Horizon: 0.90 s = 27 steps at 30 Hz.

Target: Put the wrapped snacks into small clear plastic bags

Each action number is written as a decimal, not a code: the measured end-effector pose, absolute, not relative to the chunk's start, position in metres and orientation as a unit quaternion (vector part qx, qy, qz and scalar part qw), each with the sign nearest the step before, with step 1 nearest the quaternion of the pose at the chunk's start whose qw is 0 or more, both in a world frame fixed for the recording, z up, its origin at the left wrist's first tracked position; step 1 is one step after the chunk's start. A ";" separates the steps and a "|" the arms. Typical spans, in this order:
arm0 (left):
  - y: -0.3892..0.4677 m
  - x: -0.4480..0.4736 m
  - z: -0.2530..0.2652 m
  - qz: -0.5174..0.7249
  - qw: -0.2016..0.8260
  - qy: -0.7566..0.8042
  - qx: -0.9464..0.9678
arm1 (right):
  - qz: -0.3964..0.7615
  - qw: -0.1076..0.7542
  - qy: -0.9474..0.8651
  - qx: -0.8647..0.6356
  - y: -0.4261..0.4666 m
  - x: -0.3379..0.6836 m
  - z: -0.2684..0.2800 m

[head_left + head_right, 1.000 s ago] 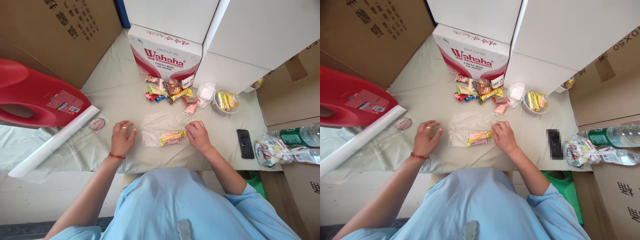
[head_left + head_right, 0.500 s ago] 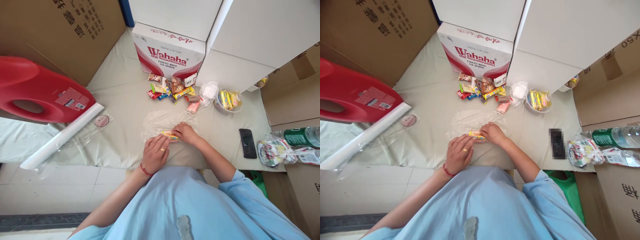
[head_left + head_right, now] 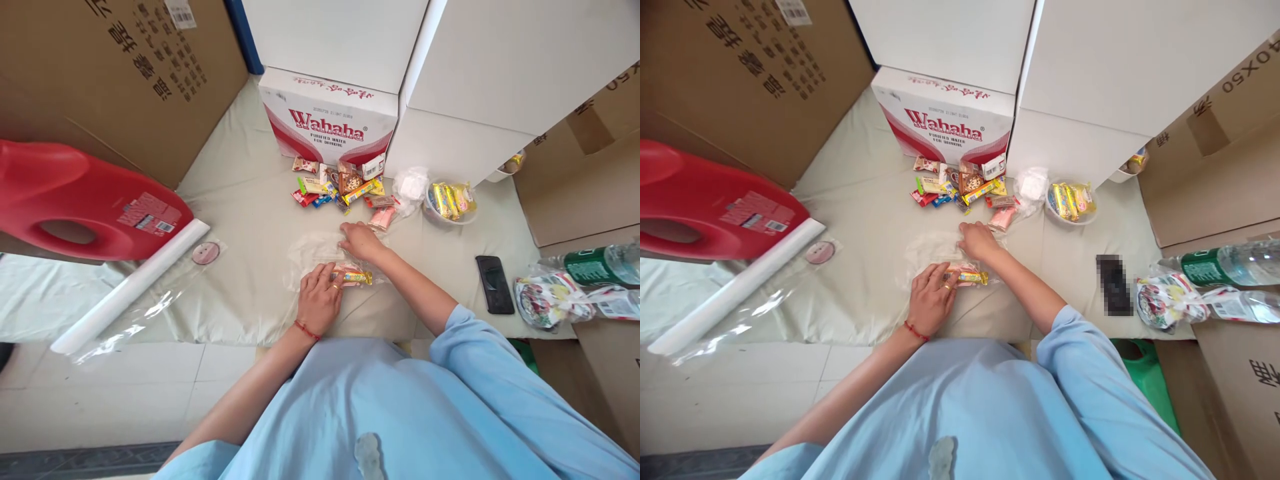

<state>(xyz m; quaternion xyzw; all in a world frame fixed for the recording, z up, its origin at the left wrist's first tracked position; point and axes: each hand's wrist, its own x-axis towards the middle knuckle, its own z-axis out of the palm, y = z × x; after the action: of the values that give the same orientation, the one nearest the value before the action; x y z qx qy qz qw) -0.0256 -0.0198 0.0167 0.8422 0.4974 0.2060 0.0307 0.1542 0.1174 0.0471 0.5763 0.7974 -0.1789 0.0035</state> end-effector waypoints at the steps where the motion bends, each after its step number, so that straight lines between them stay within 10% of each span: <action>1: -0.021 -0.025 0.017 0.203 0.025 0.508 0.836 | -0.194 0.011 0.792 0.580 0.120 0.154 0.048; 8: -0.017 -0.023 0.023 0.131 0.034 0.520 0.844 | -0.183 -0.102 0.851 0.481 0.095 0.166 0.080; 15: -0.010 -0.029 0.013 0.155 0.061 0.498 0.851 | -0.248 -0.029 0.879 0.405 0.023 0.167 0.074; 27: 0.020 -0.071 0.015 0.417 0.230 0.617 0.626 | -0.226 -0.138 0.863 0.431 0.001 0.153 0.033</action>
<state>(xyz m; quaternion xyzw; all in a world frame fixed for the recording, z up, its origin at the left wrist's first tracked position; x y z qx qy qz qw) -0.0713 0.0200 0.0152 0.6264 0.6172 0.4170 0.2298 0.1527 0.0009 0.0329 0.4312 0.8625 -0.2257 -0.1383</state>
